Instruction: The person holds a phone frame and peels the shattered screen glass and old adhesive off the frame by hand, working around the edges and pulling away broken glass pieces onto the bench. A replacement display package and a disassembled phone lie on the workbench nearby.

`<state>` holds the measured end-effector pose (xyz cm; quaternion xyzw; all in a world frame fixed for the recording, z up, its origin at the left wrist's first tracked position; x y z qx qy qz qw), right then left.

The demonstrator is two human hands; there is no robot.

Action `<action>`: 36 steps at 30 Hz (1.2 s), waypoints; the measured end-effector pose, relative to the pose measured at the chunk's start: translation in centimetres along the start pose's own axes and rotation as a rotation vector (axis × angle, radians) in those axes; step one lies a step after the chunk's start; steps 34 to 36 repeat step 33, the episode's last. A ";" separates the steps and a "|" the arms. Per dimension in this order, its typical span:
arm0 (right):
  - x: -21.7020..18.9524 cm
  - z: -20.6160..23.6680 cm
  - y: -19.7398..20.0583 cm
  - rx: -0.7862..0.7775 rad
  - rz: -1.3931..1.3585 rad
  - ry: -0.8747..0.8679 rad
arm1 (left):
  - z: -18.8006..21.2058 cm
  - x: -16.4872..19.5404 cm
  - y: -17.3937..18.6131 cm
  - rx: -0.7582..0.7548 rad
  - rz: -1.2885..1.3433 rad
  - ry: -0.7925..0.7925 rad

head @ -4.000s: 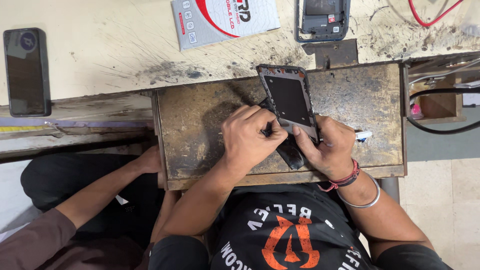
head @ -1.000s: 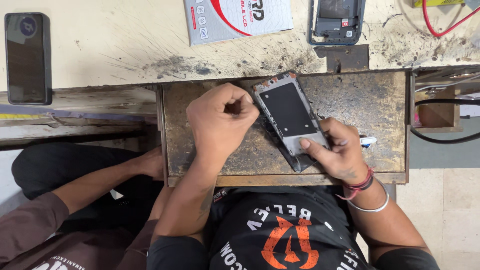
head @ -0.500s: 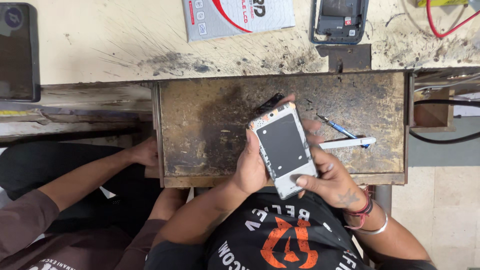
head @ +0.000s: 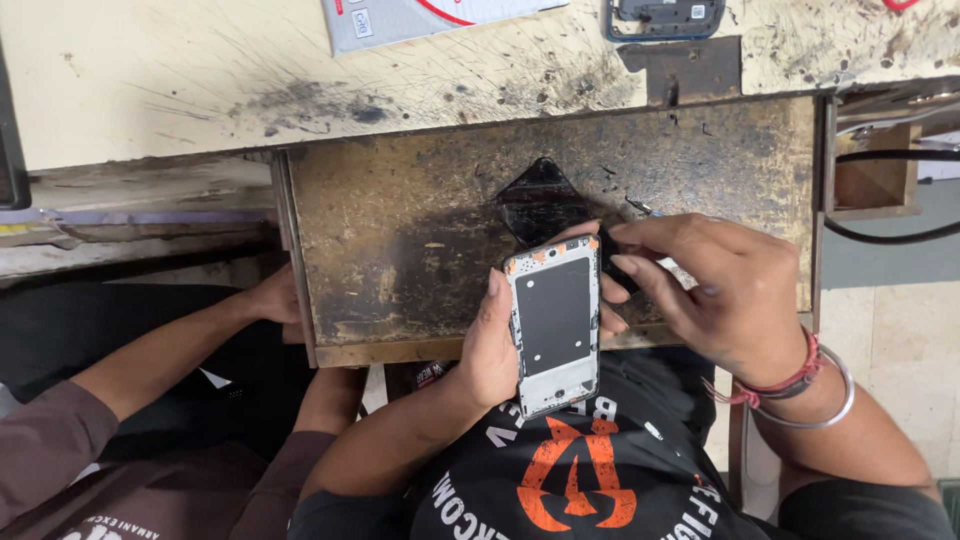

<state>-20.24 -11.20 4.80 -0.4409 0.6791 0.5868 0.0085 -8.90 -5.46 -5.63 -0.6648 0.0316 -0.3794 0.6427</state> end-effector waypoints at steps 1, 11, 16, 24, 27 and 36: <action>-0.5 -0.5 0.0 -0.006 0.025 0.021 | 0.0 -0.2 0.1 0.002 -0.003 0.014; -3.4 -1.7 -0.3 -0.064 0.243 0.211 | 0.7 -1.5 1.2 0.086 -0.075 0.038; -3.8 -1.4 -0.9 -0.126 0.303 0.287 | 0.7 -3.0 2.7 0.158 -0.040 0.064; -3.4 -0.5 -1.7 -0.077 0.406 0.292 | 0.5 -3.7 3.2 0.190 0.011 0.068; -3.0 -0.3 -1.7 -0.053 0.370 0.253 | 0.5 -3.1 2.9 0.205 -0.041 0.057; -2.5 0.0 -1.8 0.008 0.333 0.227 | 0.5 -2.7 2.9 0.237 -0.103 0.058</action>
Point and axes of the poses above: each hand's wrist, its own z-axis away from the middle knuckle, its own y-axis out of the back of the hand, x = y × z, the point moved 10 cm from there along -z, towards the middle knuckle, and after that the axes turned 5 degrees about y, right-handed, at the moved point
